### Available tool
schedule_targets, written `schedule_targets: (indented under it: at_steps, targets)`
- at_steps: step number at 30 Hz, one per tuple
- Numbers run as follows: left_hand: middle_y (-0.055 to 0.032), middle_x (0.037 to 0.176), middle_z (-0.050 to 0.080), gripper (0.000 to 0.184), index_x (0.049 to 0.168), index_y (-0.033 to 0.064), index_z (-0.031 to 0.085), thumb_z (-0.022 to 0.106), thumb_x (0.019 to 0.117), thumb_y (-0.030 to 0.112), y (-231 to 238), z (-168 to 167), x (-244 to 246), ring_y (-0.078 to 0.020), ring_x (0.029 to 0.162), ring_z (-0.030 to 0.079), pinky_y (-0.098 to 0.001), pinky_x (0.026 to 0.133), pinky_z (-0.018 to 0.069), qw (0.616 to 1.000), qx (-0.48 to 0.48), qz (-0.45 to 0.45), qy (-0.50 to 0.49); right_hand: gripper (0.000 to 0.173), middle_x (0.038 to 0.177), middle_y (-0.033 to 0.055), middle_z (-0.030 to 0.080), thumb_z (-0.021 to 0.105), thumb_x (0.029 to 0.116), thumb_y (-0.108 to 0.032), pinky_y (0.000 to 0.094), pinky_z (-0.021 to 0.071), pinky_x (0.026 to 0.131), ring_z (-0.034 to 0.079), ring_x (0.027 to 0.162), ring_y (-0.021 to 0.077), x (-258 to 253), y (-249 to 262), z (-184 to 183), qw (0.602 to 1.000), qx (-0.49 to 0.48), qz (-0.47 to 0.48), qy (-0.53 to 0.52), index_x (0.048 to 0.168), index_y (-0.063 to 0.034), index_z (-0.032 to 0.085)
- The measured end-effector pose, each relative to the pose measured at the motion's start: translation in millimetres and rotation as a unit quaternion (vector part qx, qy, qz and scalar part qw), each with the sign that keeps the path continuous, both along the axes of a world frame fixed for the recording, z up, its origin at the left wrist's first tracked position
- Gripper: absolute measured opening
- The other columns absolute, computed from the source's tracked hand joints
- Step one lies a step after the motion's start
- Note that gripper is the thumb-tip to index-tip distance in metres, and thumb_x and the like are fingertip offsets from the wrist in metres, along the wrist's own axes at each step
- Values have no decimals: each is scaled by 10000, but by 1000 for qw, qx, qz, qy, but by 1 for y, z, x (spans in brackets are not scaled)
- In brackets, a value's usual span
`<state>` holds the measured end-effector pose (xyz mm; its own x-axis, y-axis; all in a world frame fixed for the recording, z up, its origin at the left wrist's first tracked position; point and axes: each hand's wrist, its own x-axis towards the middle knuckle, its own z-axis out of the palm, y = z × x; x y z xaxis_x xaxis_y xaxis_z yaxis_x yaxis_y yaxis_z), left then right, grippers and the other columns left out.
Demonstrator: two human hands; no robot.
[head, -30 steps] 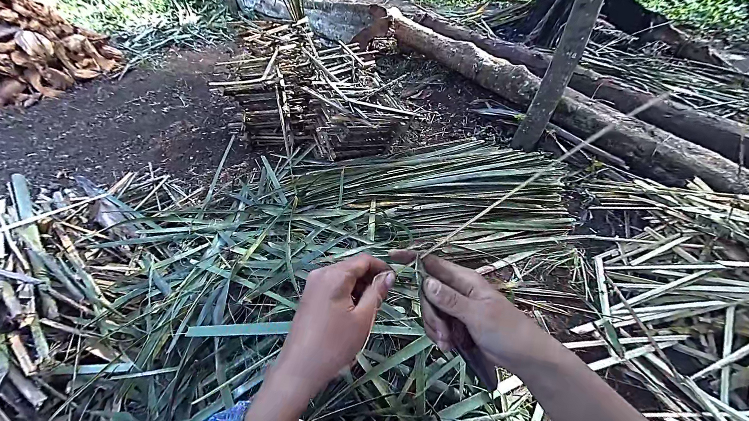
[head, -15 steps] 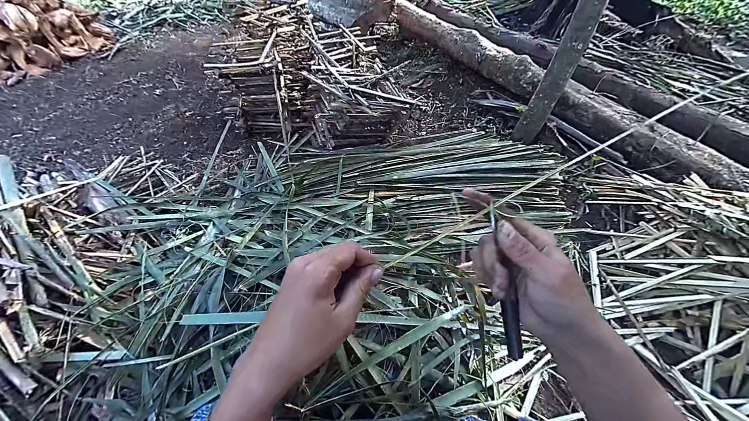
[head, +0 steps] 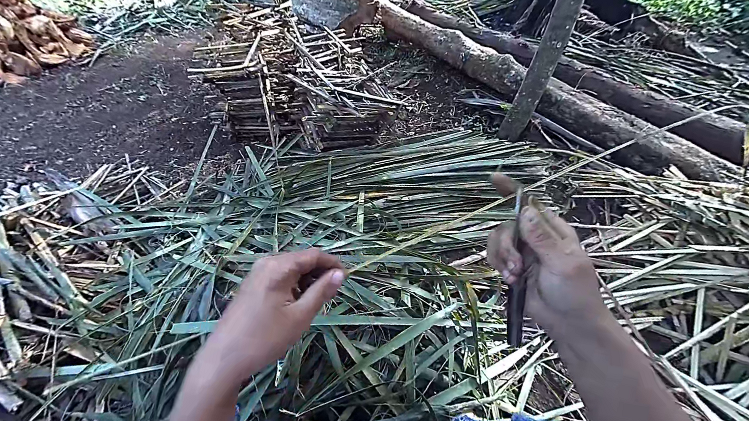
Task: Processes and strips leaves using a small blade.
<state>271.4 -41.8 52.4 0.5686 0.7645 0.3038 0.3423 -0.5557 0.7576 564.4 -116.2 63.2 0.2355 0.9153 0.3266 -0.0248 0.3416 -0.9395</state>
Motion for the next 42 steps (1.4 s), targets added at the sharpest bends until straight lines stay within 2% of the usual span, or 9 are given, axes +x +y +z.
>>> schedule_targets:
  at_steps: [5,9,15,20,23,25,27,34,42]
  targets:
    - [53,783,655,142,1016,85,720,618,1003,183,-24,5,39,35,618,567,-133,574,479,996,11,26,-82,403,589,-110,497,408,1050,-191,124,450,511,486,495,-33,-43,0,-12,988,-36,146,-34,1420,-169,567]
    - [64,725,614,128,996,82,713,632,996,181,-27,3,46,45,587,523,-119,553,442,993,14,34,-110,391,658,-133,519,461,1039,-168,93,431,522,483,534,-62,-57,-4,-16,979,-51,197,-32,1407,-148,591]
    - [94,711,610,106,954,106,700,628,985,176,-18,5,23,55,597,539,-113,556,451,997,3,16,-79,384,589,-126,497,450,1070,-275,113,446,496,478,487,-42,-33,-1,-8,991,2,131,-31,1414,-171,588]
    - [123,719,625,87,946,152,696,643,977,213,-7,5,0,69,608,555,-104,564,461,999,-19,3,-36,385,555,-99,477,404,1077,-281,124,439,473,467,451,-13,-14,0,-2,999,6,47,0,1406,-190,580]
    - [115,792,644,127,1005,149,698,617,992,247,-7,5,-1,65,648,570,-111,596,473,999,-45,-12,8,390,547,-96,467,405,1075,-279,139,450,478,471,452,-5,-22,1,-5,998,6,62,-5,1410,-173,574]
    - [97,853,679,173,1065,134,702,614,990,263,-12,7,8,52,675,608,-127,612,514,999,-46,-17,-12,394,565,-105,475,446,1068,-295,134,451,482,474,464,-18,-33,0,-8,995,1,97,-27,1420,-165,565]
    - [82,821,670,182,1075,120,707,605,998,250,-22,11,22,40,645,594,-137,588,501,998,-38,-11,-50,389,605,-115,494,461,1056,-255,120,439,502,474,497,-37,-47,-4,-11,988,-30,145,-39,1414,-151,574]
    - [77,716,614,106,960,84,702,634,988,160,-31,10,39,58,614,557,-103,582,469,992,16,19,-121,377,665,-155,532,521,1051,-257,84,433,522,488,544,-78,-65,-7,-17,978,-26,205,-36,1392,-118,601]
    - [116,681,598,111,894,151,691,616,975,163,-14,10,6,42,581,532,-130,539,440,995,-35,33,-87,391,564,-116,482,378,1092,-335,136,435,479,460,458,-18,-14,-4,3,999,33,35,17,1394,-194,582]
